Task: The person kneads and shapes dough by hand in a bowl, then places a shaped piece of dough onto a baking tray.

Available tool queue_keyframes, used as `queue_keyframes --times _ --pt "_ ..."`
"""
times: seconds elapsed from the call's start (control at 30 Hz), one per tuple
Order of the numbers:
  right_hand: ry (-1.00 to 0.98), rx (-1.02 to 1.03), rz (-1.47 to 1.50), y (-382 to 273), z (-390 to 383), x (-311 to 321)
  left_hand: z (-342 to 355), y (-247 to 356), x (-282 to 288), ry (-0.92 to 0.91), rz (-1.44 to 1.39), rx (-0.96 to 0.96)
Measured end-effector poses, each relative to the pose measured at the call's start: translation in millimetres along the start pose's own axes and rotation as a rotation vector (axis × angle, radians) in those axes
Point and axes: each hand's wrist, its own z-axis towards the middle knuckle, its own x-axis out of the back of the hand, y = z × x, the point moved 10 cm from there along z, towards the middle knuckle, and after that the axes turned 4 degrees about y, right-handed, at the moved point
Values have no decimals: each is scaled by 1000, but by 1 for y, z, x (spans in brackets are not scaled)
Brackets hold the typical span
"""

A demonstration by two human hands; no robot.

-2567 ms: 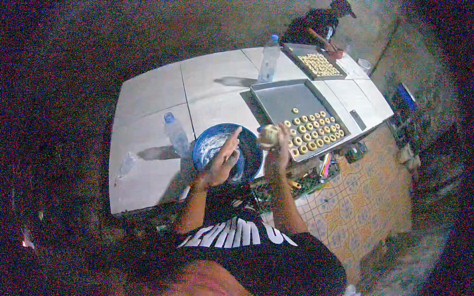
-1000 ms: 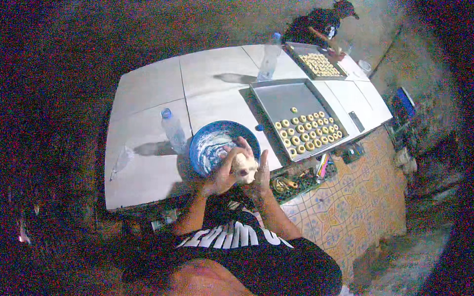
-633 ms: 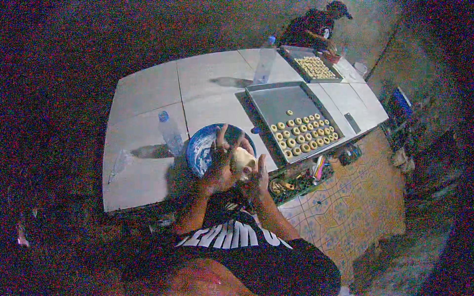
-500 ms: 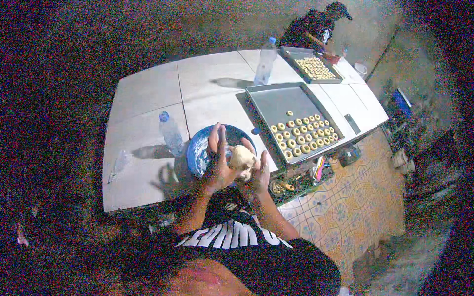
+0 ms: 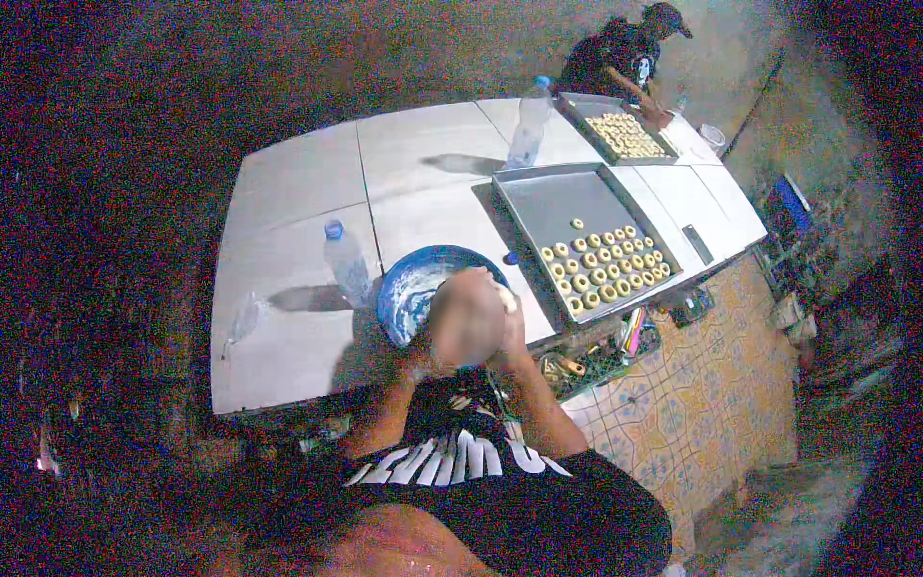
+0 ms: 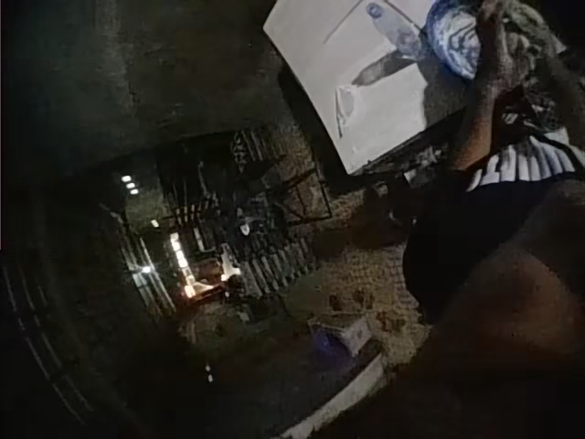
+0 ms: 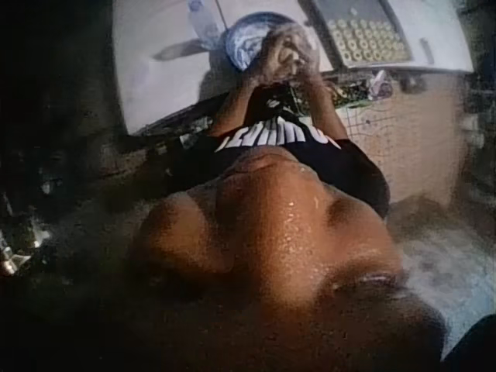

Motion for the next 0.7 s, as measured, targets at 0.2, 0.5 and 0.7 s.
queue_keyframes --times 0.2,0.5,0.7 --pt "81 235 -110 -46 -1 -9 0 -15 13 221 -124 106" --pt "-468 48 -37 -39 -41 -74 -14 -32 72 685 -197 181" --pt "-330 55 -169 -44 -31 -43 -13 -21 59 532 -454 293"
